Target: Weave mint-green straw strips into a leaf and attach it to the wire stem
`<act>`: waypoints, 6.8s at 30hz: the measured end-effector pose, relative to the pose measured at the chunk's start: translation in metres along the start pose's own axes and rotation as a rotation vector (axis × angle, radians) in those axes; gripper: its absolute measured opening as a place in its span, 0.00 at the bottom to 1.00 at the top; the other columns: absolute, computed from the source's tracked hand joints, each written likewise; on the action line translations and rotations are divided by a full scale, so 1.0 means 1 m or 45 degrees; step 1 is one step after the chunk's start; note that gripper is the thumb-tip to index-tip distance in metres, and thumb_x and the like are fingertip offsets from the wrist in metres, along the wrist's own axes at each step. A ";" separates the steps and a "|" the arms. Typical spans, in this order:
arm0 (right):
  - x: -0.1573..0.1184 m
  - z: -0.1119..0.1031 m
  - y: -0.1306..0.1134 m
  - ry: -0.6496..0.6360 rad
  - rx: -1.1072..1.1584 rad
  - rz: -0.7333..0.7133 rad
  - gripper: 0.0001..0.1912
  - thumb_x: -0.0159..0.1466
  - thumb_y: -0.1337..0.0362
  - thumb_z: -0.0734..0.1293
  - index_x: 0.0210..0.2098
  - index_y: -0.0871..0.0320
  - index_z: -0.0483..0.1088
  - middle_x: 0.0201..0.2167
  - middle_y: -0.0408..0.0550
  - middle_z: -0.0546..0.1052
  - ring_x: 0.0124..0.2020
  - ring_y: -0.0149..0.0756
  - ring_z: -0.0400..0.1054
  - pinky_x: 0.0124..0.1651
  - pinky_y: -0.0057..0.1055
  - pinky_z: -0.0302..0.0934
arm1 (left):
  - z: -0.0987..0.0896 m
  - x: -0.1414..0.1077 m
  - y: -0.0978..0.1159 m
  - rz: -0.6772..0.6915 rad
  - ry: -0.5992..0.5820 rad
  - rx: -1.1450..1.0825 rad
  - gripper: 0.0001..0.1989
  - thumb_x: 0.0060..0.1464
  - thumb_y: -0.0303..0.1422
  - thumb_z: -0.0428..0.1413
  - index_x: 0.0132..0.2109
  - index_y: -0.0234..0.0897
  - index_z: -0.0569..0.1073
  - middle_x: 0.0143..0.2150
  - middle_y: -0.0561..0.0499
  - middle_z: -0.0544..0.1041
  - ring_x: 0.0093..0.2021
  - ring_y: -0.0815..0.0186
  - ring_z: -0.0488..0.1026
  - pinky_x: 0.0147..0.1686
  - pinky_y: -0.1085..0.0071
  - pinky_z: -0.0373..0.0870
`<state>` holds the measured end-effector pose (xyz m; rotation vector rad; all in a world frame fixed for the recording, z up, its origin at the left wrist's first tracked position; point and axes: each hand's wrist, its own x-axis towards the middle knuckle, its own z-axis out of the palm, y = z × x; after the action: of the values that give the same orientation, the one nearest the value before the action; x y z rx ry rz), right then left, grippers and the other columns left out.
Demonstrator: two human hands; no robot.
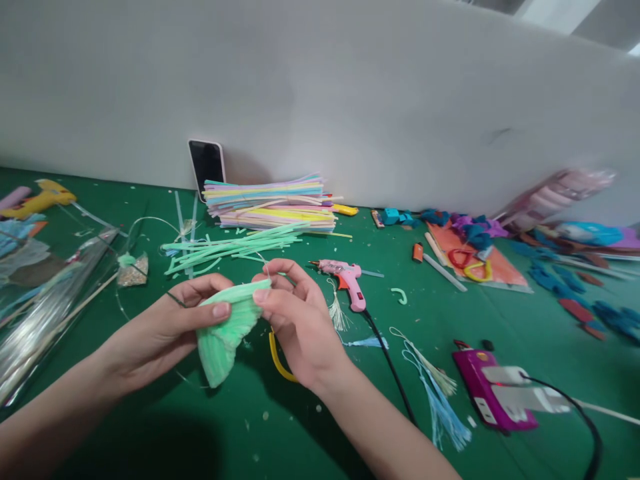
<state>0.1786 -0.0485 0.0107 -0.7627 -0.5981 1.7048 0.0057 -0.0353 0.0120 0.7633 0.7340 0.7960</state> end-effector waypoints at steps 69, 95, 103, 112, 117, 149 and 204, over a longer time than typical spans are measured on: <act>0.004 -0.003 0.016 -0.243 -0.654 -0.453 0.04 0.61 0.69 0.69 0.35 0.54 0.76 0.30 0.40 0.76 0.32 0.27 0.68 0.35 0.24 0.64 | -0.004 -0.003 0.003 0.218 -0.013 0.162 0.07 0.54 0.29 0.62 0.42 0.38 0.77 0.35 0.53 0.71 0.36 0.72 0.66 0.36 0.80 0.65; 0.006 -0.012 0.014 -0.218 -0.498 -0.223 0.06 0.57 0.64 0.75 0.35 0.53 0.78 0.32 0.42 0.80 0.34 0.31 0.72 0.39 0.29 0.68 | 0.000 -0.001 -0.002 0.293 0.168 0.276 0.05 0.53 0.31 0.64 0.36 0.38 0.75 0.32 0.56 0.74 0.34 0.73 0.68 0.36 0.79 0.64; 0.010 -0.012 0.012 -0.075 -0.537 -0.252 0.07 0.55 0.61 0.76 0.34 0.52 0.78 0.32 0.42 0.80 0.32 0.31 0.72 0.36 0.29 0.69 | -0.001 0.000 -0.001 0.251 0.146 0.341 0.06 0.51 0.32 0.65 0.36 0.39 0.76 0.33 0.55 0.74 0.36 0.71 0.68 0.38 0.77 0.64; 0.010 -0.014 0.014 -0.035 -0.659 -0.369 0.04 0.58 0.60 0.74 0.33 0.52 0.80 0.32 0.43 0.81 0.32 0.32 0.72 0.35 0.28 0.68 | -0.001 0.002 -0.001 0.171 0.131 0.465 0.07 0.51 0.35 0.65 0.33 0.38 0.76 0.32 0.55 0.74 0.33 0.71 0.67 0.36 0.76 0.63; 0.009 -0.012 0.008 0.028 -0.573 -0.371 0.07 0.59 0.57 0.73 0.35 0.52 0.78 0.30 0.42 0.77 0.29 0.30 0.69 0.32 0.28 0.66 | -0.003 0.001 0.001 0.191 0.155 0.436 0.06 0.51 0.34 0.65 0.31 0.38 0.76 0.30 0.56 0.73 0.32 0.72 0.68 0.35 0.77 0.64; 0.011 -0.016 0.006 -0.123 -0.784 -0.225 0.15 0.63 0.50 0.68 0.32 0.55 0.78 0.25 0.42 0.75 0.25 0.30 0.66 0.28 0.27 0.64 | -0.009 0.007 0.005 0.029 0.110 0.717 0.11 0.45 0.38 0.67 0.28 0.37 0.75 0.25 0.57 0.70 0.25 0.71 0.65 0.26 0.75 0.59; 0.007 -0.009 -0.004 -0.033 -1.082 -0.331 0.14 0.58 0.55 0.73 0.24 0.59 0.72 0.27 0.44 0.73 0.29 0.33 0.65 0.33 0.31 0.59 | -0.007 0.003 0.006 0.163 0.258 0.820 0.09 0.41 0.35 0.68 0.25 0.36 0.78 0.21 0.56 0.71 0.23 0.74 0.62 0.22 0.78 0.58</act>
<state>0.1866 -0.0410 0.0068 -1.1821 -1.4131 1.1878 -0.0001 -0.0277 0.0128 1.3292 1.1566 0.7619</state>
